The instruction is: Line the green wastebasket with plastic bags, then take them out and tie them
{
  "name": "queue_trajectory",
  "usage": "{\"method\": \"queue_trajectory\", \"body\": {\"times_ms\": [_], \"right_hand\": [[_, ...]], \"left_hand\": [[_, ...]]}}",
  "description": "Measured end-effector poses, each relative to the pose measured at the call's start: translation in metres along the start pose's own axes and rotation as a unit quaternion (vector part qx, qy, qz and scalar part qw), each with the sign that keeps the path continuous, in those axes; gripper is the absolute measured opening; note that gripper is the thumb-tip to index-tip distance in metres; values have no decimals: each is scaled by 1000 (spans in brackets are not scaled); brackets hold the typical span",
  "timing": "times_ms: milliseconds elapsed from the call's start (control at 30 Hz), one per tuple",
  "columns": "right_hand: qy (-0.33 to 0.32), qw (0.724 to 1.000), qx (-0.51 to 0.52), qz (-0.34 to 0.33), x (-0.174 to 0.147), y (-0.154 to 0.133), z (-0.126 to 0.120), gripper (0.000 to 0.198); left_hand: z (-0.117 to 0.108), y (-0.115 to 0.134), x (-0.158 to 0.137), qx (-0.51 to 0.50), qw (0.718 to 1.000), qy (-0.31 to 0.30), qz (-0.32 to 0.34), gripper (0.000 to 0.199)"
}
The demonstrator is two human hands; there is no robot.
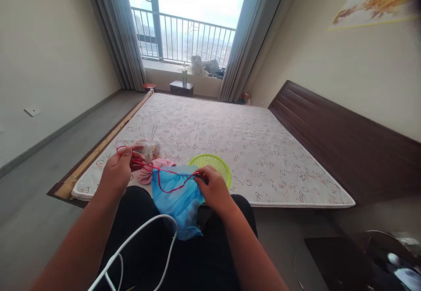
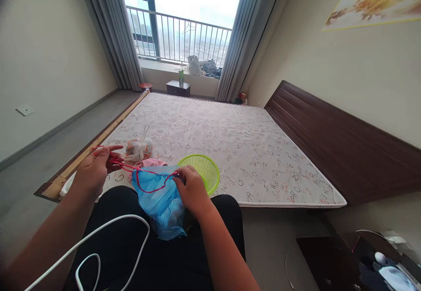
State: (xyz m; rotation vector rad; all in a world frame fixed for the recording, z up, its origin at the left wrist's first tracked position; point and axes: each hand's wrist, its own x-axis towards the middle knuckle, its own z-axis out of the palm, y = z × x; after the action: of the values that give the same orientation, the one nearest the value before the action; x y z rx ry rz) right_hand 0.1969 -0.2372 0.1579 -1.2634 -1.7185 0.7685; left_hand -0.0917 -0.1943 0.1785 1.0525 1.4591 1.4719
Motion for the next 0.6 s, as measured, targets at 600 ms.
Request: {"method": "queue_trajectory", "body": {"times_ms": [600], "right_hand": [[-39,992,119,-30,-16,0,5,3]], "left_hand": [[49,-7,-54,294,838,-402,224,18]]}}
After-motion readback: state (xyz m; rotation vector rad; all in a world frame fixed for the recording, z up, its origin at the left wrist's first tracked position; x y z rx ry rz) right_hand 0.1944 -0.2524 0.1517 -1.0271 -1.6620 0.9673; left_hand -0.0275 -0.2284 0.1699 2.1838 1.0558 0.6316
